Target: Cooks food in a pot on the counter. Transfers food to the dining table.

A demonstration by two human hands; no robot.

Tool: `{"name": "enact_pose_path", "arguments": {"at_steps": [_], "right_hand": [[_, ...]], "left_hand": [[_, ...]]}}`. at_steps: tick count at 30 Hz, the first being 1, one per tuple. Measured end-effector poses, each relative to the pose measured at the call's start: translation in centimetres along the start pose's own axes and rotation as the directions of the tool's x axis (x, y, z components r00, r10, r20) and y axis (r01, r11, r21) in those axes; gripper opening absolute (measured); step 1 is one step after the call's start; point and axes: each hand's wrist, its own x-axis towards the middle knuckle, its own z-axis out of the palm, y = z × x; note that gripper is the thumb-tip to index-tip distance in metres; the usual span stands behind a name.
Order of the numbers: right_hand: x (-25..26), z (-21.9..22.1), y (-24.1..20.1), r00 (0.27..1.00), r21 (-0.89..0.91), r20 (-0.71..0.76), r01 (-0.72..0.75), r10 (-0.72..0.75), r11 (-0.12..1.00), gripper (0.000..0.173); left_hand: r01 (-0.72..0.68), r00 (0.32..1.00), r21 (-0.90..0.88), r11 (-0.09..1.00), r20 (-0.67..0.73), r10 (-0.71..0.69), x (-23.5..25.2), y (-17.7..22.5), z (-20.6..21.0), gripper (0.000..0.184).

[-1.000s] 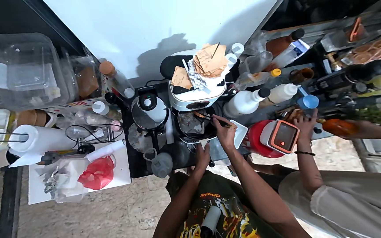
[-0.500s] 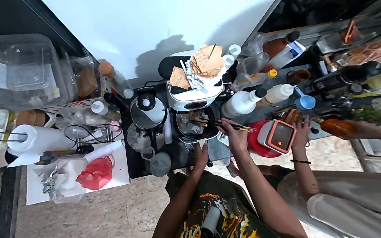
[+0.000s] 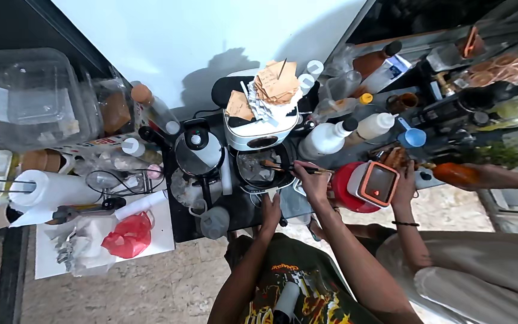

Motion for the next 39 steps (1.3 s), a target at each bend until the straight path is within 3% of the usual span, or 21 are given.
{"name": "enact_pose_path", "arguments": {"at_steps": [8,16,23,29,33,36,39], "right_hand": [[-0.4,0.1,0.5,0.994,-0.200,0.026,0.110,-0.107,0.974,0.015],[-0.1,-0.2,1.3,0.998,-0.055,0.013,0.055,-0.054,0.997,0.015],[-0.2,-0.8,0.7,0.997,-0.232,0.061,0.051,-0.038,0.971,0.016],[-0.3,-0.6,0.5,0.997,-0.182,0.071,0.012,0.001,0.983,0.017],[-0.1,-0.9,0.9,0.987,-0.193,0.135,0.117,-0.092,0.974,0.018],[0.2,-1.5,1.2,0.958,-0.388,0.216,0.264,-0.191,0.883,0.021],[0.5,-1.9,0.8,0.939,-0.485,0.293,0.307,-0.179,0.819,0.024]], "left_hand": [[0.001,1.000,-0.011,1.000,0.002,-0.001,0.0,0.1,0.0,0.060],[-0.006,1.000,0.010,1.000,-0.013,0.006,0.1,0.2,0.1,0.057],[0.010,1.000,0.030,1.000,-0.006,-0.010,-0.2,0.6,-0.2,0.058],[0.010,1.000,0.023,1.000,-0.003,-0.010,-0.1,0.5,-0.1,0.057],[0.016,1.000,0.019,1.000,0.006,-0.016,-0.1,0.5,-0.2,0.058],[0.016,1.000,0.004,1.000,0.010,-0.016,-0.2,0.5,-0.2,0.057],[0.014,1.000,0.001,1.000,0.014,-0.015,-0.1,0.5,-0.3,0.057]]}}
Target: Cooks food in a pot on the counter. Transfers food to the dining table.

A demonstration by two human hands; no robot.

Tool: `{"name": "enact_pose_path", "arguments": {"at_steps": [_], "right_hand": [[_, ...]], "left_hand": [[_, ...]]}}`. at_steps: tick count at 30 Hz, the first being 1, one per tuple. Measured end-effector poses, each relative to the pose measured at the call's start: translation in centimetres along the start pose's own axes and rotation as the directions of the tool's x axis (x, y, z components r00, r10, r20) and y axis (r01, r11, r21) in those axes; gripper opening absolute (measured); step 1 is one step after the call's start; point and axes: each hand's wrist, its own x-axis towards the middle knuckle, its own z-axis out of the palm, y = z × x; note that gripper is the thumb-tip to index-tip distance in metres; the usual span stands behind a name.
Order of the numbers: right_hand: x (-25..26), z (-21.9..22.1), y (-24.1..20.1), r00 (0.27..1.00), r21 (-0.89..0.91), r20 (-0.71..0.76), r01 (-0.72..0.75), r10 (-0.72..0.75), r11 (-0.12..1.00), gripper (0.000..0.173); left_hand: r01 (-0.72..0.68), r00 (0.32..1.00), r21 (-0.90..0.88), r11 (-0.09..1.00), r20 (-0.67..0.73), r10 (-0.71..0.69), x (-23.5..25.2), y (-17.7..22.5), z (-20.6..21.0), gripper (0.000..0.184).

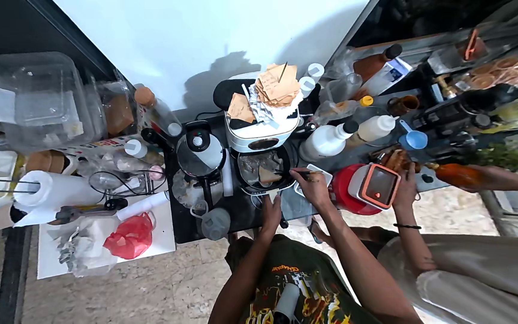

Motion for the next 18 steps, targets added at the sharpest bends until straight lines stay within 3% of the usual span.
{"name": "enact_pose_path", "arguments": {"at_steps": [6,10,13,18], "right_hand": [[0.9,-0.5,-0.2,0.987,-0.038,0.145,0.077,-0.070,0.996,0.018],[1.1,-0.9,-1.0,0.994,-0.038,0.036,0.109,-0.108,0.993,0.019],[0.6,-1.8,-2.1,0.991,0.065,-0.050,0.126,-0.122,0.990,0.019],[-1.8,-3.0,-4.0,0.994,0.211,-0.019,0.113,-0.112,0.971,0.018]], "left_hand": [[0.006,1.000,-0.013,1.000,-0.001,-0.006,0.0,-0.1,0.1,0.057],[0.008,1.000,-0.010,1.000,0.002,-0.008,0.0,0.0,0.1,0.056],[0.005,1.000,-0.017,1.000,-0.004,-0.005,0.0,0.0,0.0,0.057],[0.001,1.000,-0.027,1.000,-0.009,-0.001,0.2,-0.2,0.1,0.055]]}}
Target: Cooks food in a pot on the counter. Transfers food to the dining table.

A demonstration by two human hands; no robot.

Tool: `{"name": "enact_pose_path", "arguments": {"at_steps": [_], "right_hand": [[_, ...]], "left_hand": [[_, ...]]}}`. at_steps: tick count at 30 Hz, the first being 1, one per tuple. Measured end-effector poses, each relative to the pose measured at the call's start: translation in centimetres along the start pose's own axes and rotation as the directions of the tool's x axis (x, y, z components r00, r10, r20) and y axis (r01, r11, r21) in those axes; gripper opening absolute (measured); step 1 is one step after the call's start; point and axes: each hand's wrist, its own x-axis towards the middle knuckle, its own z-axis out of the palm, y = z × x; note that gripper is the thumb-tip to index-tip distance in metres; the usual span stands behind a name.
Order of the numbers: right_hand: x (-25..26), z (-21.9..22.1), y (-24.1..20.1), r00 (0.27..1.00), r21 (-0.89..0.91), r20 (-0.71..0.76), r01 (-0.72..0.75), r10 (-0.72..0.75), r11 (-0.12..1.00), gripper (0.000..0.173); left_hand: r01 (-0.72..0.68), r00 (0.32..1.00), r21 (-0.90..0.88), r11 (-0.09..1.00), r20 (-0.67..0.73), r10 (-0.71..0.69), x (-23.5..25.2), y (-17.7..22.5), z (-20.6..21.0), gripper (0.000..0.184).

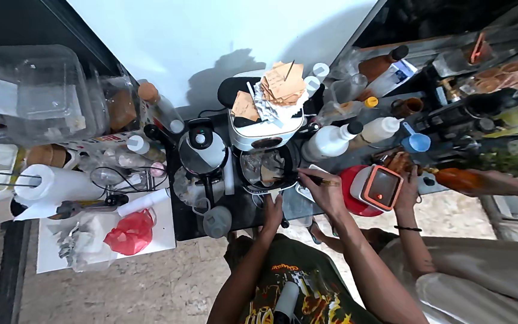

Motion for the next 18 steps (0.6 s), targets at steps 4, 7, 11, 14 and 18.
{"name": "enact_pose_path", "arguments": {"at_steps": [4,7,11,14,18], "right_hand": [[-1.0,1.3,0.4,0.997,-0.075,0.079,0.018,-0.012,0.997,0.020],[-1.3,2.9,1.7,0.991,-0.156,0.085,0.118,-0.106,0.981,0.022],[-1.6,4.1,2.5,0.988,-0.184,0.020,0.157,-0.156,0.970,0.022],[-1.4,4.4,3.1,0.984,-0.180,-0.003,0.174,-0.178,0.968,0.021],[-0.5,4.2,3.2,0.987,-0.167,-0.010,0.156,-0.160,0.974,0.020]], "left_hand": [[0.000,1.000,0.013,1.000,0.000,0.000,0.2,-0.1,0.2,0.053],[0.006,1.000,0.030,1.000,-0.002,-0.006,0.1,0.0,0.1,0.053],[-0.001,1.000,0.028,1.000,-0.004,0.001,0.1,0.1,0.1,0.054],[0.000,1.000,0.017,1.000,-0.005,0.000,0.0,0.1,0.2,0.054],[-0.006,1.000,0.026,1.000,0.000,0.006,0.3,-0.4,0.1,0.055]]}}
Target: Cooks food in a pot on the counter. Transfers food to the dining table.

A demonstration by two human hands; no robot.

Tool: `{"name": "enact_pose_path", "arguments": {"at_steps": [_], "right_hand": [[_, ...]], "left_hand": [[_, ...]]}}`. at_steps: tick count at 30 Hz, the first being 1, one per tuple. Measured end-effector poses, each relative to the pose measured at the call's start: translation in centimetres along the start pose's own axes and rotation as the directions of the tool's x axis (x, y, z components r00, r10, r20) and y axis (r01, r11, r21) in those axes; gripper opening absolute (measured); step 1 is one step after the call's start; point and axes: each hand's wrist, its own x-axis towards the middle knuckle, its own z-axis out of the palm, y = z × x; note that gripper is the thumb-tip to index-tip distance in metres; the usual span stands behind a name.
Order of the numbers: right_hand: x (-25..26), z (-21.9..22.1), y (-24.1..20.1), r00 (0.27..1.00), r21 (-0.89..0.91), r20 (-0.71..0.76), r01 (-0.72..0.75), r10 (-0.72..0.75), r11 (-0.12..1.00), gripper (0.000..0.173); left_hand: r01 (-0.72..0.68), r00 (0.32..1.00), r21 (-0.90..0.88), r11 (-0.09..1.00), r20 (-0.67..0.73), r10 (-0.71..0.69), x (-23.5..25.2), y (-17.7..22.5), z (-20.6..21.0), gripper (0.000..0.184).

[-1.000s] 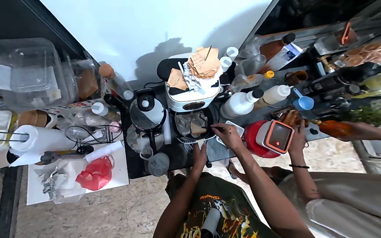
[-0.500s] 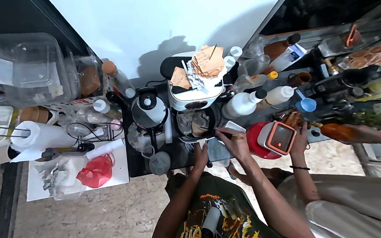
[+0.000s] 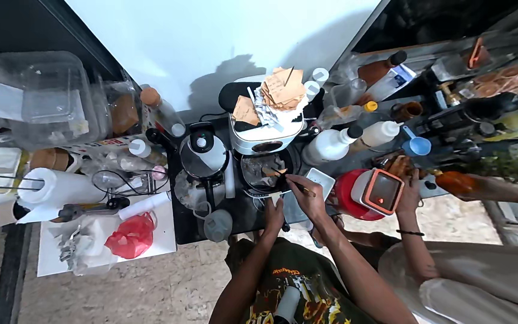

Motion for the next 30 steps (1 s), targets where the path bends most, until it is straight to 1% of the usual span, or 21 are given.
{"name": "enact_pose_path", "arguments": {"at_steps": [5,7,9,11,14,16,18,21,23,25,27,30], "right_hand": [[0.9,-0.2,0.3,0.997,0.027,-0.018,-0.074,0.075,0.997,0.019],[1.3,-0.2,0.3,0.992,0.086,-0.045,-0.113,0.117,0.990,0.017],[1.5,-0.4,0.4,0.979,0.174,-0.073,-0.176,0.191,0.969,0.015],[1.9,-0.7,0.3,0.954,0.251,-0.086,-0.259,0.288,0.933,0.015],[2.2,-1.0,0.4,0.904,0.413,-0.089,-0.349,0.419,0.841,0.015],[2.5,-1.2,0.7,0.874,0.504,-0.095,-0.371,0.477,0.780,0.015],[2.7,-1.5,0.9,0.858,0.548,-0.097,-0.378,0.505,0.746,0.016],[2.8,-1.8,1.0,0.871,0.509,-0.102,-0.369,0.480,0.778,0.015],[2.8,-1.7,0.7,0.911,0.427,-0.086,-0.332,0.402,0.841,0.015],[2.7,-1.3,0.8,0.949,0.307,-0.045,-0.284,0.311,0.908,0.015],[2.5,-0.8,1.2,0.963,0.240,0.005,-0.262,0.269,0.935,0.016],[2.3,-1.0,1.9,0.977,0.161,0.013,-0.214,0.215,0.963,0.016]], "left_hand": [[0.005,1.000,-0.013,1.000,-0.002,-0.005,-0.1,0.1,0.2,0.056],[0.007,1.000,-0.032,0.999,-0.001,-0.007,-0.2,0.1,0.2,0.056],[0.012,1.000,-0.041,0.999,0.001,-0.012,-0.2,0.0,0.3,0.057],[0.010,1.000,-0.042,0.999,-0.009,-0.010,-0.1,-0.1,0.3,0.058],[0.006,1.000,-0.030,1.000,-0.012,-0.006,-0.2,-0.2,0.4,0.059],[0.005,1.000,-0.028,1.000,-0.015,-0.005,-0.2,-0.1,0.3,0.059],[-0.002,1.000,-0.031,1.000,-0.019,0.001,-0.2,-0.1,0.3,0.059],[-0.010,1.000,-0.002,1.000,-0.019,0.009,-0.2,0.0,0.4,0.059],[-0.008,1.000,0.009,1.000,-0.020,0.009,-0.3,0.2,0.3,0.058],[-0.009,1.000,0.012,1.000,-0.026,0.009,-0.5,0.4,0.3,0.056],[-0.011,1.000,0.007,1.000,-0.025,0.011,-0.5,0.4,0.3,0.056],[-0.001,1.000,-0.004,1.000,-0.023,0.001,-0.5,0.3,0.3,0.057]]}}
